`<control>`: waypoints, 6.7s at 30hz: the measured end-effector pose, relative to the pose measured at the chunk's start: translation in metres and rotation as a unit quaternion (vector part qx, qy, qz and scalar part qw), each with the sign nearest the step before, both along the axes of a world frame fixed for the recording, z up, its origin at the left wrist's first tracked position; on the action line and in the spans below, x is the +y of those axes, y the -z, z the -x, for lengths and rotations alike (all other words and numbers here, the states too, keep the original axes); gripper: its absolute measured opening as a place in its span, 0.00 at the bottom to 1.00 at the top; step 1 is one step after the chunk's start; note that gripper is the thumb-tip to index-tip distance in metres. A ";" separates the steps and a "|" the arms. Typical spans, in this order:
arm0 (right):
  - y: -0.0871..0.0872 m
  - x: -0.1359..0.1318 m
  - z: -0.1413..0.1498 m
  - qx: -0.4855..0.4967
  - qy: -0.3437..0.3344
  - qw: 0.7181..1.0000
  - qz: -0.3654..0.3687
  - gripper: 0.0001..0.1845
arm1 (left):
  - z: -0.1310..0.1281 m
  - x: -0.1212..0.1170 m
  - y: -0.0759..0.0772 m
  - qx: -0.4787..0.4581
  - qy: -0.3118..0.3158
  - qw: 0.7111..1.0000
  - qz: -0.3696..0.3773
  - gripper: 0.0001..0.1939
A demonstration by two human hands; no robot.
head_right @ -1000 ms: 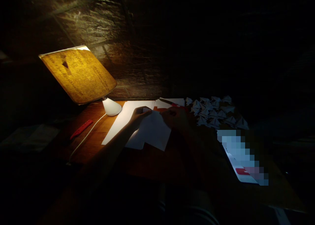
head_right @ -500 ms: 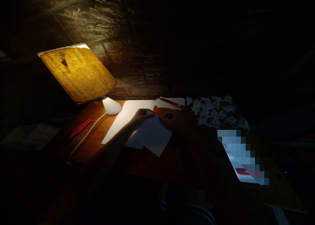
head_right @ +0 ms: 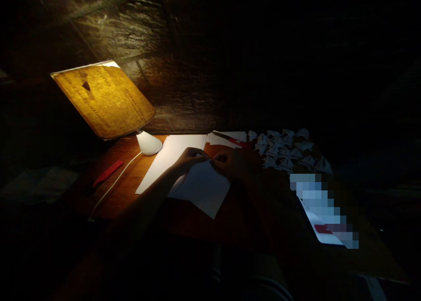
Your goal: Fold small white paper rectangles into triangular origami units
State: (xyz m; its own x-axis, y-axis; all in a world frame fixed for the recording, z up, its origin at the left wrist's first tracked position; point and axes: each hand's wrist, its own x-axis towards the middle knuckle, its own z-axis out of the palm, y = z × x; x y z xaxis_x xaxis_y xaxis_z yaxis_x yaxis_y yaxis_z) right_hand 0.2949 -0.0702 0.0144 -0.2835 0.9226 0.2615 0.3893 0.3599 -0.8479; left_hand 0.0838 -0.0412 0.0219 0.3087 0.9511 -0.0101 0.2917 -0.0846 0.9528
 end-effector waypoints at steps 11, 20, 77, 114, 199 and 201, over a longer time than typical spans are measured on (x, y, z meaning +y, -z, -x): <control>0.002 0.002 0.001 0.005 0.036 0.999 0.028 0.07 | 0.001 0.001 0.000 -0.003 -0.037 0.999 0.011 0.13; -0.004 0.003 -0.004 0.071 0.119 0.988 0.070 0.08 | 0.010 0.002 -0.012 -0.106 -0.098 0.989 0.021 0.18; 0.006 0.011 -0.010 0.148 0.144 0.976 0.064 0.12 | 0.018 0.013 0.003 -0.046 -0.124 0.985 -0.113 0.12; 0.005 0.014 -0.011 0.194 0.188 0.959 0.090 0.28 | 0.032 0.017 -0.010 -0.036 -0.115 0.992 -0.043 0.17; 0.011 0.007 0.000 0.041 0.156 0.987 0.007 0.14 | 0.004 -0.004 0.010 0.112 0.141 0.953 -0.242 0.25; 0.007 0.005 -0.003 -0.021 0.167 0.985 -0.024 0.11 | 0.007 -0.002 0.015 0.130 0.135 0.950 -0.251 0.27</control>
